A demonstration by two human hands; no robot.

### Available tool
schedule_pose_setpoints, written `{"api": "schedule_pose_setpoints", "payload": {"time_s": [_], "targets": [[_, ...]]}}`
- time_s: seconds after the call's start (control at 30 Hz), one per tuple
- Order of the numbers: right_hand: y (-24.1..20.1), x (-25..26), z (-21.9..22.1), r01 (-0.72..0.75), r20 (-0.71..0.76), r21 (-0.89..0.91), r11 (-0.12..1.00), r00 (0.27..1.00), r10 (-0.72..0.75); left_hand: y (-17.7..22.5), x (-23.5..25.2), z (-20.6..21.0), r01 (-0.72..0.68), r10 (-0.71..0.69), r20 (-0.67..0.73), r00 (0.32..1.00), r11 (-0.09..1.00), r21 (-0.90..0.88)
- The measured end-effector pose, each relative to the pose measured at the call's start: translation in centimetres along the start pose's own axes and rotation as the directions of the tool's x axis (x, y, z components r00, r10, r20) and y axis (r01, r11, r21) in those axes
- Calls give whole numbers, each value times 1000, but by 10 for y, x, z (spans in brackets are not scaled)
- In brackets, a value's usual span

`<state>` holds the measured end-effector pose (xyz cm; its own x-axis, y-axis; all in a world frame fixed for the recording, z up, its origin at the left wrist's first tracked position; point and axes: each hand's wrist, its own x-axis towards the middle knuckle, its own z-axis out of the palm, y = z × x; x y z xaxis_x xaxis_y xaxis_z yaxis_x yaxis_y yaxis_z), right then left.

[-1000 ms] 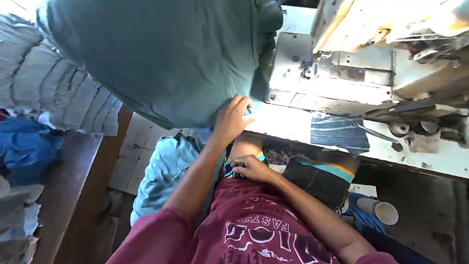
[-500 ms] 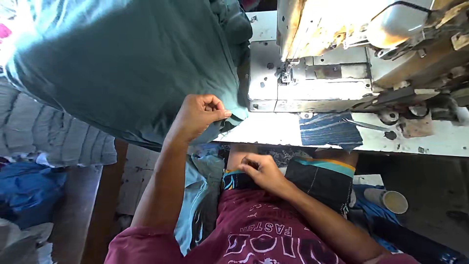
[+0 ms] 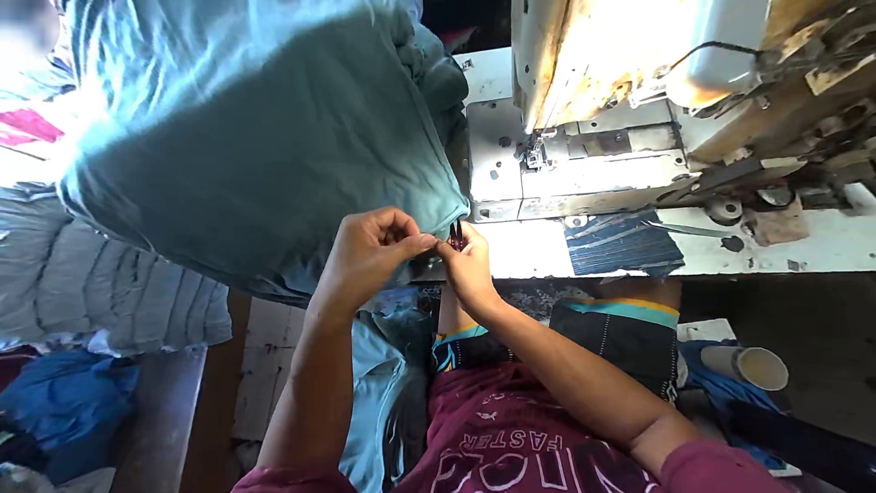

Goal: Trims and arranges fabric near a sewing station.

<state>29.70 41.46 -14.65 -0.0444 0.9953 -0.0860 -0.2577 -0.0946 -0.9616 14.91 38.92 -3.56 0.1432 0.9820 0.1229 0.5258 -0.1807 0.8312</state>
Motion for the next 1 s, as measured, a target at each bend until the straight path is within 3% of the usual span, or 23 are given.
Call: {"api": "schedule_pose_setpoints", "payload": {"time_s": [0.13,0.2,0.27,0.33,0.4,0.47,0.53,0.57,0.6,0.67,0.73,0.83,0.93,1.0], "targets": [[0,4,3,15,16,146,989,1000,-18,8,-2,-21,-91,107,-102,989,985,147],[-7,5,6,6,118,250,968,992,-37,16,0,-34,-70,118,-195,974,969,237],[-27,4,10,58,278,239,969,952,-126,27,6,-46,-60,156,-344,926,960,274],[-57,2,15,180,453,163,970,860,-236,34,10,-59,-150,300,-530,793,940,308],[-87,-1,23,299,580,187,936,735,-351,42,4,-75,-306,456,-645,612,890,338],[-112,-6,29,335,648,265,904,632,-424,52,-15,-87,-373,497,-746,444,859,351],[-133,-12,25,291,691,303,907,588,-420,62,-35,-93,-310,478,-823,308,868,388],[-138,-13,17,269,703,297,916,588,-400,66,-43,-97,-287,505,-801,320,858,426],[-140,-14,7,263,706,280,923,595,-384,69,-50,-102,-260,555,-724,410,832,490],[-132,-11,-23,263,696,212,941,636,-335,69,-52,-110,-281,627,-438,644,726,627],[-113,-7,-59,249,671,104,963,697,-253,68,-41,-87,-321,574,-247,781,706,631],[-74,-4,-110,217,595,-16,976,786,-165,23,-22,-25,-353,456,-125,881,810,468],[-45,-11,-154,210,505,-52,976,849,-156,-26,-15,29,-325,376,-116,919,892,315],[-36,-20,-187,200,451,-117,973,884,-128,-30,-16,52,-306,341,-150,928,928,214]]}}
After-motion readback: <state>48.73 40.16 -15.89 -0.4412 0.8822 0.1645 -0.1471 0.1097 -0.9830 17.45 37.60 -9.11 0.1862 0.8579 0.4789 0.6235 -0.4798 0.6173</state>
